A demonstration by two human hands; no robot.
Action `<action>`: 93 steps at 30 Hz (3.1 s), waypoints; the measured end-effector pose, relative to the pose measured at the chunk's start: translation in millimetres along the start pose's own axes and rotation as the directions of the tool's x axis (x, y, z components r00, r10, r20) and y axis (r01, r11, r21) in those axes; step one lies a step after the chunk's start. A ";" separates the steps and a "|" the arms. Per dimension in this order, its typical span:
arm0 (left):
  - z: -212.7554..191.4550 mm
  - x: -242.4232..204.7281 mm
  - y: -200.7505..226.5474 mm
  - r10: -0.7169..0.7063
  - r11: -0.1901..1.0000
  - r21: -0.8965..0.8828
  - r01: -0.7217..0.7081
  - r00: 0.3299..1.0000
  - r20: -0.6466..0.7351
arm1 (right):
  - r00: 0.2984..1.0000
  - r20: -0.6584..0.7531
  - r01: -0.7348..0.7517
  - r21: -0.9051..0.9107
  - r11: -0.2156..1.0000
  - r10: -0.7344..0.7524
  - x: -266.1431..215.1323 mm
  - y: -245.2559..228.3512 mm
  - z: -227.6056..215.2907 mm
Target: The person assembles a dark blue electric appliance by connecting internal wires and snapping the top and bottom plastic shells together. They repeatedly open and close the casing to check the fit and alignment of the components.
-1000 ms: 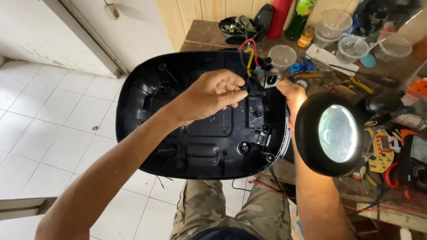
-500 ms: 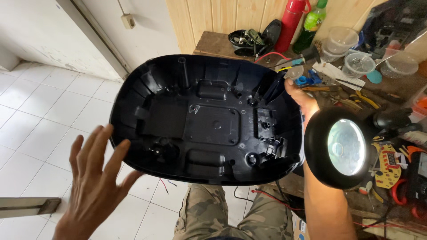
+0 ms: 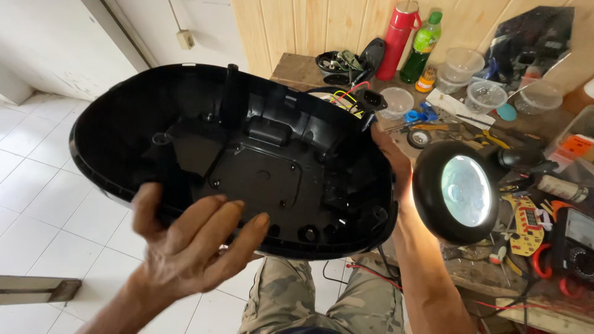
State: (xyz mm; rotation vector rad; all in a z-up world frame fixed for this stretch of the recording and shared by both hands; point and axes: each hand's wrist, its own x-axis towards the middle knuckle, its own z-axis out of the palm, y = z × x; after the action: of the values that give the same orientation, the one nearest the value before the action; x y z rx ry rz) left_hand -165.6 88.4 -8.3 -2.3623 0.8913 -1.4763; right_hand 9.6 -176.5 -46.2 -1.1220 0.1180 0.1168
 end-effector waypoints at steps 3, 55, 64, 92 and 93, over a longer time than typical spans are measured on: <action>5.9 4.8 -31.2 0.151 0.988 -0.034 -0.151 0.988 -0.013 | 0.926 0.268 -0.329 0.225 0.917 0.266 -9.5 -5.8 -3.4; 78.1 119.2 -103.9 -0.410 0.817 -0.120 0.565 0.714 0.567 | 0.582 0.544 0.768 -0.121 0.629 -0.605 39.1 17.2 53.2; 77.9 154.3 -151.7 -0.226 0.792 -0.259 0.553 0.659 0.717 | 0.516 0.836 0.835 -0.540 -0.110 -0.184 39.4 87.7 -93.1; 62.3 108.6 -152.0 -0.442 0.771 -0.388 0.505 0.863 0.245 | 0.797 0.192 0.466 0.406 0.786 -0.573 133.9 25.0 46.4; 62.9 108.2 -147.4 -0.439 0.754 -0.418 0.506 0.862 0.253 | 0.830 0.194 0.378 0.494 0.783 -0.523 145.1 27.7 54.2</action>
State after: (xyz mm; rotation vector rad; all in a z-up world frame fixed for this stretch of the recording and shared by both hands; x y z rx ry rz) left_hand -21.3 132.8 112.5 -3.2106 0.7021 -1.3252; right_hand 150.6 -110.8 -69.8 -0.6370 -0.4134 -0.1618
